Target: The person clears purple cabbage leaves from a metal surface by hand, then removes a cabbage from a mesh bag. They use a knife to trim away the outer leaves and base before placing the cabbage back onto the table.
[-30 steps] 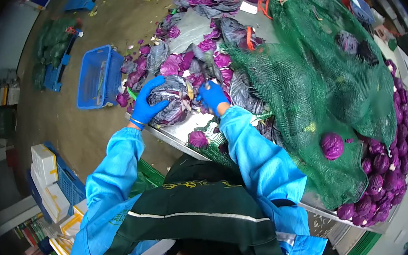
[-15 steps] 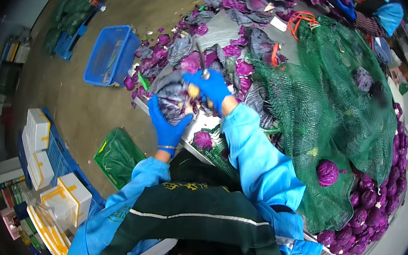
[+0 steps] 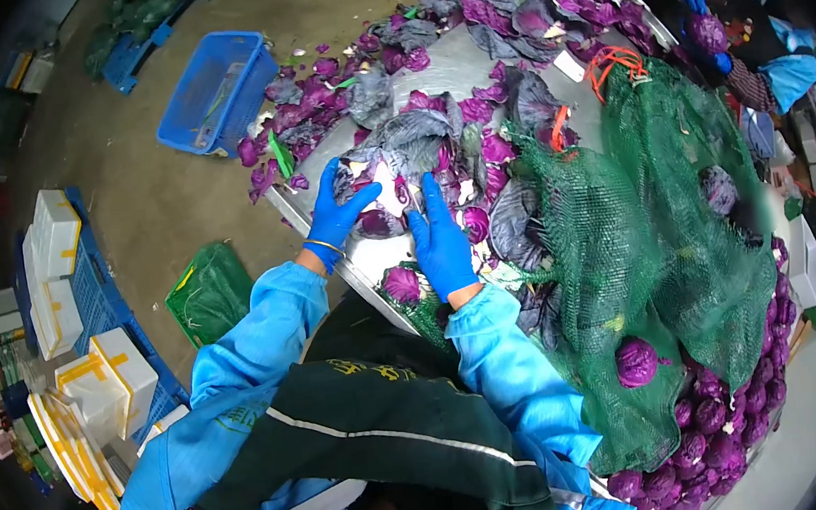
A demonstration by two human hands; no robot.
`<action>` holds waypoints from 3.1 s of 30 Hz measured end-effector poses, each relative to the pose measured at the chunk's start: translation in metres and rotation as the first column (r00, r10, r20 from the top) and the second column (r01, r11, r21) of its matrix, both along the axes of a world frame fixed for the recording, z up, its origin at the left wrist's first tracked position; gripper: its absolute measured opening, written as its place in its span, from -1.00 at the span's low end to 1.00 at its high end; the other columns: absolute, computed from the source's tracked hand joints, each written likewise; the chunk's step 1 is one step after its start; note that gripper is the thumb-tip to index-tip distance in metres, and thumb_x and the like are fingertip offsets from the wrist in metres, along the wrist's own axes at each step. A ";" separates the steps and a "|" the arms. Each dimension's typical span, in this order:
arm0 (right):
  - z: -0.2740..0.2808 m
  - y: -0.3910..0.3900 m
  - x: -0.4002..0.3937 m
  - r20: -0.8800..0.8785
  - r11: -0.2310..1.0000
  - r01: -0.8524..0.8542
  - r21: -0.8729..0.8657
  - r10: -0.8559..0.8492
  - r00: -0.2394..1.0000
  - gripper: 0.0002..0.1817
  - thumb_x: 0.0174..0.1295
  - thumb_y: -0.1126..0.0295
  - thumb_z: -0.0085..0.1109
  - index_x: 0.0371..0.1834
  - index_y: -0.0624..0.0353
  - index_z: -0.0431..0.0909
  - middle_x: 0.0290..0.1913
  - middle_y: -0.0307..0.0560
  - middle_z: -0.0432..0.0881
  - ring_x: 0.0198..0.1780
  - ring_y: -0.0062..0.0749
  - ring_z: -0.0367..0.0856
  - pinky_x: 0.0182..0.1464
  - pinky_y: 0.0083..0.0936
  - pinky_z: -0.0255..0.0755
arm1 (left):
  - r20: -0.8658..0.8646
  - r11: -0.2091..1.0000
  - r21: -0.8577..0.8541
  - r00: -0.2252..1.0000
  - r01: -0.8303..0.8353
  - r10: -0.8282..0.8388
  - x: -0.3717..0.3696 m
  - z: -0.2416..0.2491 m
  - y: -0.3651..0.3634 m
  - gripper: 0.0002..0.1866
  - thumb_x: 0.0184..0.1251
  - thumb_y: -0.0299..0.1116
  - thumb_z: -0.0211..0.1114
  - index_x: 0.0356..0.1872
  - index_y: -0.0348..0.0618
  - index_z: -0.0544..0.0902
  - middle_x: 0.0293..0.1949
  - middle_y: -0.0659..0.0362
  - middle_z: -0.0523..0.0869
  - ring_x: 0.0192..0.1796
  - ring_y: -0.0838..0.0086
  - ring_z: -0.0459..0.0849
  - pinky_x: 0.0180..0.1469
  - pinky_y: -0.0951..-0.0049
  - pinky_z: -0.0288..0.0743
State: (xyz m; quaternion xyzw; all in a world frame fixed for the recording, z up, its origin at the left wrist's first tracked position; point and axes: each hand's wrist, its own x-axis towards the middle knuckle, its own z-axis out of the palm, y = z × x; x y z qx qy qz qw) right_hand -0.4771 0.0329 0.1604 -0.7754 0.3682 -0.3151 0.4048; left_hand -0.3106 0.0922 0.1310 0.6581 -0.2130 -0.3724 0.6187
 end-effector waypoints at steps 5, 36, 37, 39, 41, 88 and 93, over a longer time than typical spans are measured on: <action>0.030 -0.024 0.003 -0.341 0.799 0.267 0.539 -0.082 0.936 -0.48 0.40 0.14 -0.06 0.36 0.11 0.26 0.10 0.27 0.54 0.13 -0.07 0.54 0.10 -0.37 0.39 | 0.002 0.999 -0.007 0.999 0.054 -0.054 -0.007 0.007 -0.010 0.05 -0.11 -0.24 0.61 0.37 -0.29 0.11 0.16 0.00 0.44 0.20 0.35 0.43 0.26 0.38 0.33; -0.006 -0.080 0.019 -0.212 0.912 -0.379 -0.155 0.343 0.915 -0.35 0.32 0.14 0.01 0.47 -0.28 0.03 0.22 0.14 0.44 -0.34 0.08 0.65 -0.37 -0.17 0.50 | 0.123 0.958 0.027 0.950 0.287 -0.288 0.026 -0.001 -0.001 0.07 -0.05 -0.10 0.55 0.44 -0.20 0.06 0.39 -0.07 0.20 0.44 0.21 0.15 0.44 0.28 0.02; -0.008 -0.083 0.018 -0.178 0.885 -0.417 -0.207 0.385 0.906 -0.33 0.31 0.15 0.02 0.48 -0.27 0.01 0.29 0.11 0.37 -0.41 0.08 0.64 -0.42 -0.19 0.50 | 0.121 0.959 0.028 0.951 0.282 -0.284 0.029 0.000 -0.002 0.07 -0.05 -0.10 0.55 0.44 -0.20 0.06 0.39 -0.07 0.20 0.44 0.21 0.15 0.44 0.28 0.02; -0.003 -0.087 0.009 -0.259 0.866 -0.468 -0.179 0.417 0.871 -0.32 0.31 0.14 0.01 0.48 -0.27 -0.01 0.32 0.10 0.34 -0.42 0.09 0.64 -0.45 -0.20 0.49 | 0.128 0.937 0.046 0.928 0.347 -0.350 0.035 0.005 -0.003 0.07 -0.04 -0.10 0.54 0.44 -0.20 0.06 0.40 -0.07 0.19 0.44 0.22 0.15 0.44 0.30 0.03; 0.017 -0.085 0.002 -0.431 0.851 -0.522 -0.064 0.448 0.783 -0.30 0.31 0.13 0.01 0.49 -0.28 -0.05 0.33 0.12 0.32 -0.45 0.07 0.64 -0.49 -0.24 0.49 | 0.092 0.938 0.049 0.933 0.344 -0.347 0.036 0.017 -0.005 0.07 -0.04 -0.09 0.53 0.44 -0.20 0.05 0.40 -0.07 0.18 0.44 0.23 0.15 0.44 0.30 0.03; -0.056 -0.118 -0.015 -0.011 0.802 0.181 0.570 -0.213 0.977 -0.59 0.14 0.09 0.32 -0.21 0.27 0.64 -0.40 -0.13 0.65 -0.40 -0.48 0.50 -0.27 -0.47 0.41 | 0.106 0.831 0.469 0.914 0.301 -0.391 -0.010 -0.008 0.033 -0.22 0.00 -0.07 0.51 0.22 -0.25 0.41 0.10 -0.03 0.56 0.12 0.33 0.55 0.08 0.34 0.49; -0.044 -0.074 -0.008 -0.130 0.912 0.288 0.291 -0.260 0.957 -0.56 0.12 0.12 0.34 -0.14 0.30 0.61 -0.31 -0.03 0.67 -0.31 -0.44 0.58 -0.17 -0.46 0.45 | 0.564 0.990 0.083 0.814 0.112 -0.140 -0.030 0.013 0.012 0.25 -0.16 -0.20 0.62 0.45 -0.29 -0.13 0.40 -0.07 0.11 0.38 0.25 0.22 0.37 0.26 0.18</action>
